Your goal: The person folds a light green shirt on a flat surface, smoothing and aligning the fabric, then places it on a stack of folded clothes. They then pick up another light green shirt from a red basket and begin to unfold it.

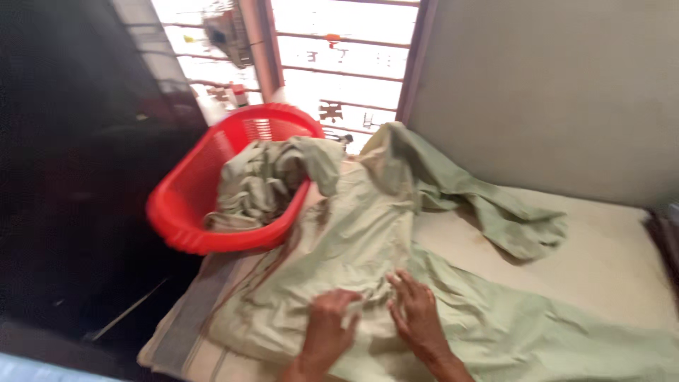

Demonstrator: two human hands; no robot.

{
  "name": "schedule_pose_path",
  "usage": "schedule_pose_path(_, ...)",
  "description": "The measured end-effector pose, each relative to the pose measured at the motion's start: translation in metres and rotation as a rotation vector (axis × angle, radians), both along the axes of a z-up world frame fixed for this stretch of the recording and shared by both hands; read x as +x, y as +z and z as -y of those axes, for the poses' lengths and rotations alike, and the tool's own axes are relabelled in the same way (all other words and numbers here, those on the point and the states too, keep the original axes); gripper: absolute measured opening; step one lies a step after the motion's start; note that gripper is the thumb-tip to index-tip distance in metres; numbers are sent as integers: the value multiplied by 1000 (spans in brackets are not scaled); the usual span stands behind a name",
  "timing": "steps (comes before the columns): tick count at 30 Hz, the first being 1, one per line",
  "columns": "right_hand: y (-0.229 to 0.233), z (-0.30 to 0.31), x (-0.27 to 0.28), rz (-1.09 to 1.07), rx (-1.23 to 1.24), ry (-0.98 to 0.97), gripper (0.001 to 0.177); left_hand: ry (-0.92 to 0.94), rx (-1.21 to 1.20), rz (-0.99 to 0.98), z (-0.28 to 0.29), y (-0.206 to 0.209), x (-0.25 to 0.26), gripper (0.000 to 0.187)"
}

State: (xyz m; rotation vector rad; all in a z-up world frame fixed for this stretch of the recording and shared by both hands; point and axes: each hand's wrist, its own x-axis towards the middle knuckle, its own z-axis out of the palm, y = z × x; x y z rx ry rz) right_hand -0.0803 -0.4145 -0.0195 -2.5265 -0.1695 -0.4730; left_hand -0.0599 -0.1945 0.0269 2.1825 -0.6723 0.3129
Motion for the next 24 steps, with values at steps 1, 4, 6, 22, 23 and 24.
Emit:
schedule_pose_path(1, 4, 18, -8, 15, 14, -62, 53, -119, -7, -25, 21, -4, -9, 29)
schedule_pose_path(4, 19, 74, -38, -48, 59, -270, 50, -431, 88, -128, 82, -12, -32, 27)
schedule_pose_path(6, 28, 110, -64, -137, 108, -410, 48, -593, 119, -157, 119, -17, -48, 29)
schedule_pose_path(22, 13, 358, -223, -299, 2, -898, 34, -701, 268, 194, 353, -26, -155, 31)
schedule_pose_path(23, 11, 371, -228, -314, -14, -944, 31, -679, 282, 211, 360, -28, -157, 28)
schedule_pose_path(24, 10, 381, -233, -346, -32, -984, 37, -680, 304, 191, 365, -31, -158, 25)
